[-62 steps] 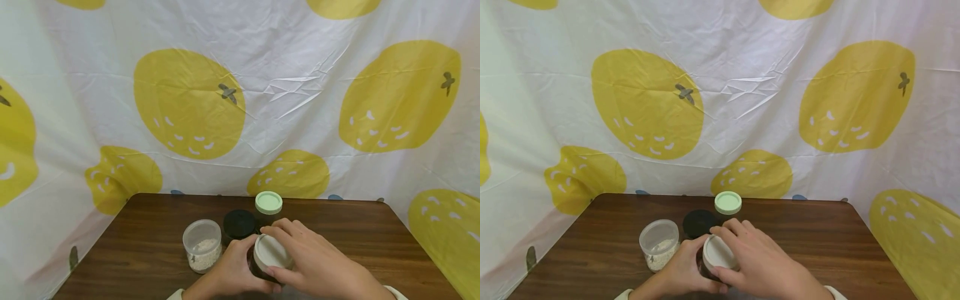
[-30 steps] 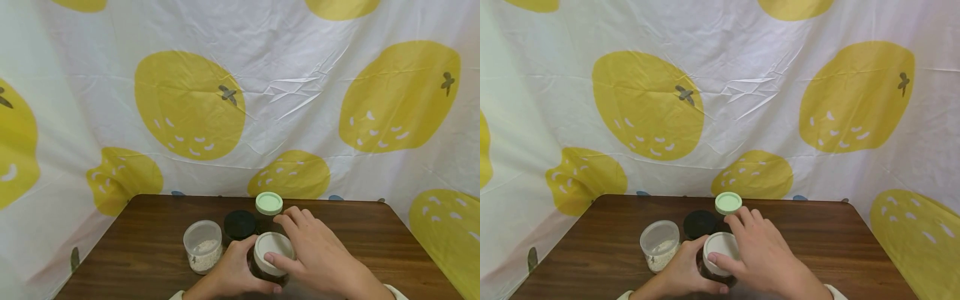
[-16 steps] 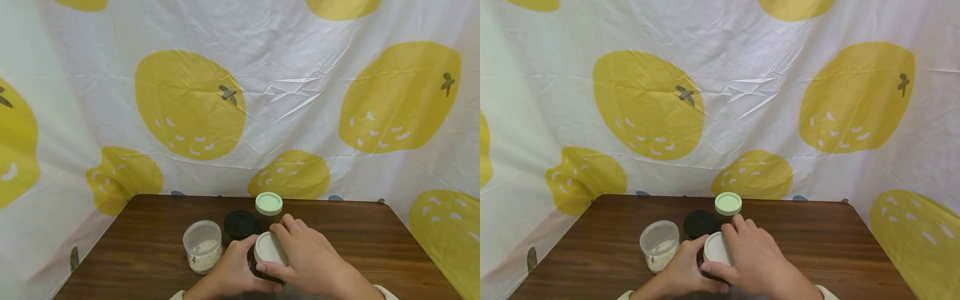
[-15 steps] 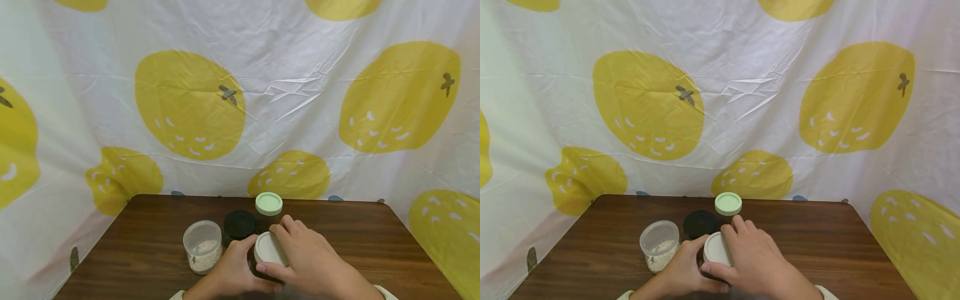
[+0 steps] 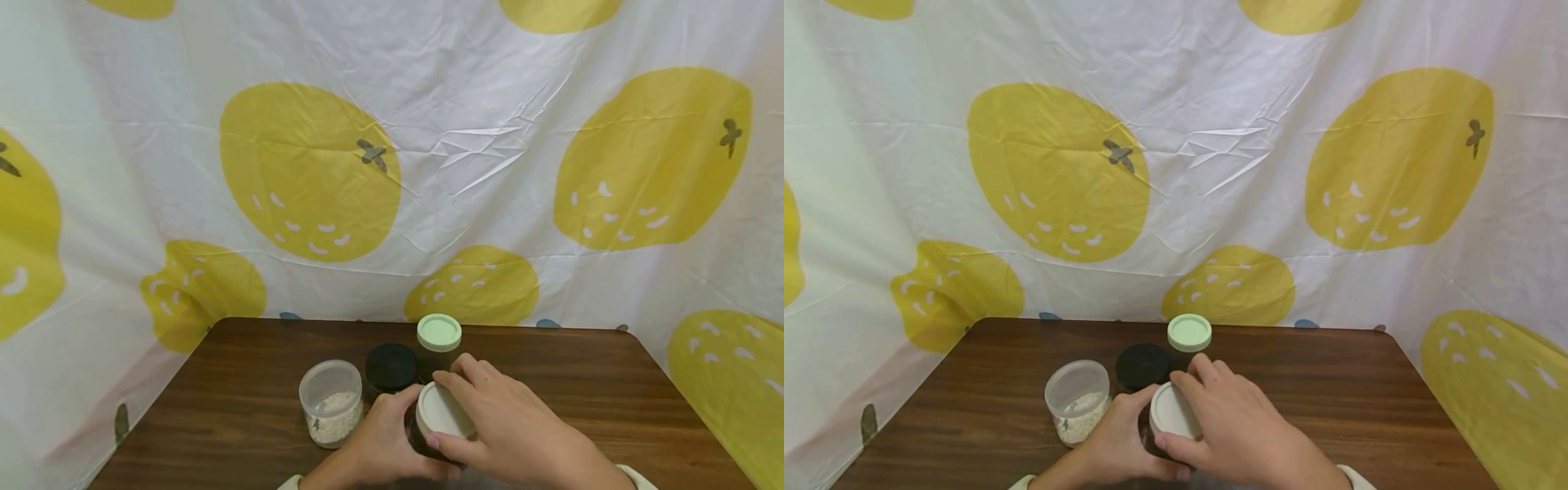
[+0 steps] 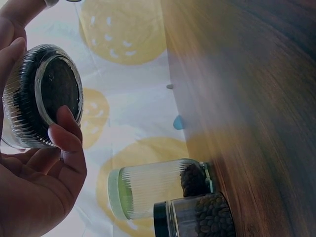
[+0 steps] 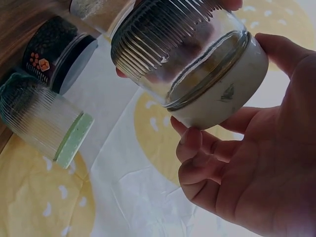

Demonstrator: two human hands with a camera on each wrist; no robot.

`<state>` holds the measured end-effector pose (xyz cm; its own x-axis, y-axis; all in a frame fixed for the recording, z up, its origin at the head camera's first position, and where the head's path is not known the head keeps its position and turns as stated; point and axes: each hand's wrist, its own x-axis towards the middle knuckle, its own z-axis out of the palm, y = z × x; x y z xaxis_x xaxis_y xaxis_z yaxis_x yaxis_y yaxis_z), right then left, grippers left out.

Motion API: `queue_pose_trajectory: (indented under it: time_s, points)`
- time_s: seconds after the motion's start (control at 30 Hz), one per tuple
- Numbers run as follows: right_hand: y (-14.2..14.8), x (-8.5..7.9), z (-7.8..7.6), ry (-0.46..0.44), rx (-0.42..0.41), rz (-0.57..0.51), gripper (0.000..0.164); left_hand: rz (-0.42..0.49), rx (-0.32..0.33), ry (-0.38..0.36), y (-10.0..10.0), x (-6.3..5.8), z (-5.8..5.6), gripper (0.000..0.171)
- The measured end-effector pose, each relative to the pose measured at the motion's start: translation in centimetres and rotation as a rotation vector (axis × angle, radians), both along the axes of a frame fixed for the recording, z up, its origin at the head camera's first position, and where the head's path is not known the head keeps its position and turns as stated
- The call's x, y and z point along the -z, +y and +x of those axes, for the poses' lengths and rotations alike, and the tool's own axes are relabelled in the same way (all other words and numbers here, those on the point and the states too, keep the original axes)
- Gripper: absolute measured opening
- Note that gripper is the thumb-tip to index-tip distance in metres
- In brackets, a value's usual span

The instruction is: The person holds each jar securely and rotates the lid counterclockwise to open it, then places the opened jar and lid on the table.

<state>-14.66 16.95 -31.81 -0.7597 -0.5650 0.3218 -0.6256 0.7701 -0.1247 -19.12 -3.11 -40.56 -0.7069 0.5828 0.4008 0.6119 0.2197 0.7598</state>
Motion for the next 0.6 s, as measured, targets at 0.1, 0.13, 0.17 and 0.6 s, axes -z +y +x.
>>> queue_pose_trajectory:
  time_s: [0.1,0.13,0.17,0.6]
  points:
    - [0.05,-0.04,0.03,0.001,-0.019,-0.007,0.064,0.003,0.007,-0.005,-0.02,0.05,-0.01,0.068]
    - [0.07,-0.06,0.02,0.004,-0.028,-0.009,0.062,0.007,0.012,-0.005,-0.03,0.07,-0.03,0.068]
    - [0.10,-0.08,0.03,0.008,-0.036,-0.010,0.060,0.014,0.019,-0.009,-0.03,0.10,-0.06,0.068]
    - [0.72,-0.19,0.10,0.052,-0.196,-0.026,0.050,0.045,0.052,-0.033,-0.06,0.31,-0.15,0.067]
